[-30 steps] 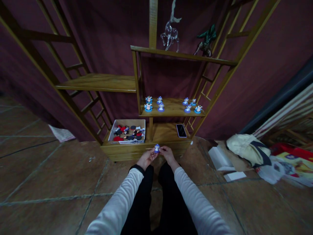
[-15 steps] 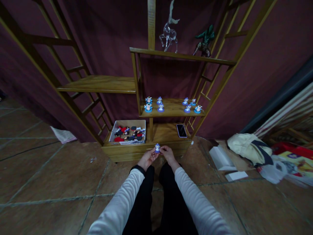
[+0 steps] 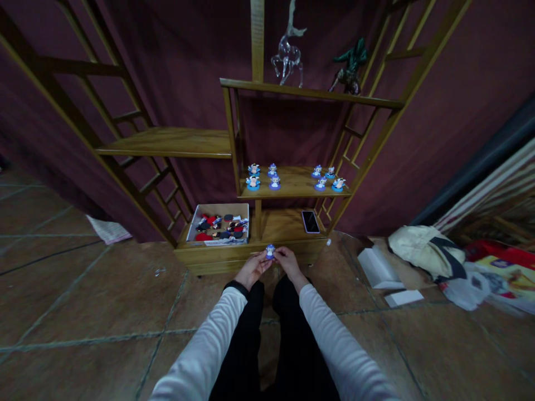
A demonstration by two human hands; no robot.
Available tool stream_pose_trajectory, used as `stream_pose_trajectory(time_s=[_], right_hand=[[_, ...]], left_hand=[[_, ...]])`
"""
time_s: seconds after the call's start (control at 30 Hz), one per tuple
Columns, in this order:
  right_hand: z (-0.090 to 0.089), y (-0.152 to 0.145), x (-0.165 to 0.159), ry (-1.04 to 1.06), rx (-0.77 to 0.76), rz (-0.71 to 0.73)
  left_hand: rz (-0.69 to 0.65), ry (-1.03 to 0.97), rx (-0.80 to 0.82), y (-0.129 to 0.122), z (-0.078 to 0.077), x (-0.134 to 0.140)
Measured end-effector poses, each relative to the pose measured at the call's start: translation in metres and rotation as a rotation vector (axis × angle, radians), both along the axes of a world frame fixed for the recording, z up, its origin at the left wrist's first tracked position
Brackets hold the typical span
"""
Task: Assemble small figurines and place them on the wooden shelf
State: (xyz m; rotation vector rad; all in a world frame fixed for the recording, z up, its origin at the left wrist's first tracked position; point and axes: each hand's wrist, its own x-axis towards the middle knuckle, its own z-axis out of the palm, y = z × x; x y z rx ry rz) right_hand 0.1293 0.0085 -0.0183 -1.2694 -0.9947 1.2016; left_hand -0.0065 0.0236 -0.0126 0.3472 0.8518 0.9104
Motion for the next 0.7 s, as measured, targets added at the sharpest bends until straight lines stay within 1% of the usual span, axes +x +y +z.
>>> stream_pose_trajectory(time_s=[0.1, 0.27, 0.57, 0.7], right_hand=[[-0.001, 0.001, 0.000, -0.016, 0.016, -0.005], [0.002, 0.003, 0.000, -0.008, 0.094, -0.035], [0.013, -0.004, -0.001, 0.023, 0.091, -0.023], [0.012, -0.003, 0.001, 0.013, 0.077, -0.049]], left_hand=[[0.001, 0.006, -0.002, 0.000, 0.000, 0.000], [0.001, 0.015, -0.004, 0.001, 0.001, 0.001], [-0.029, -0.001, -0.006, -0.002, 0.005, 0.001], [-0.037, -0.003, 0.008, -0.004, 0.006, 0.002]])
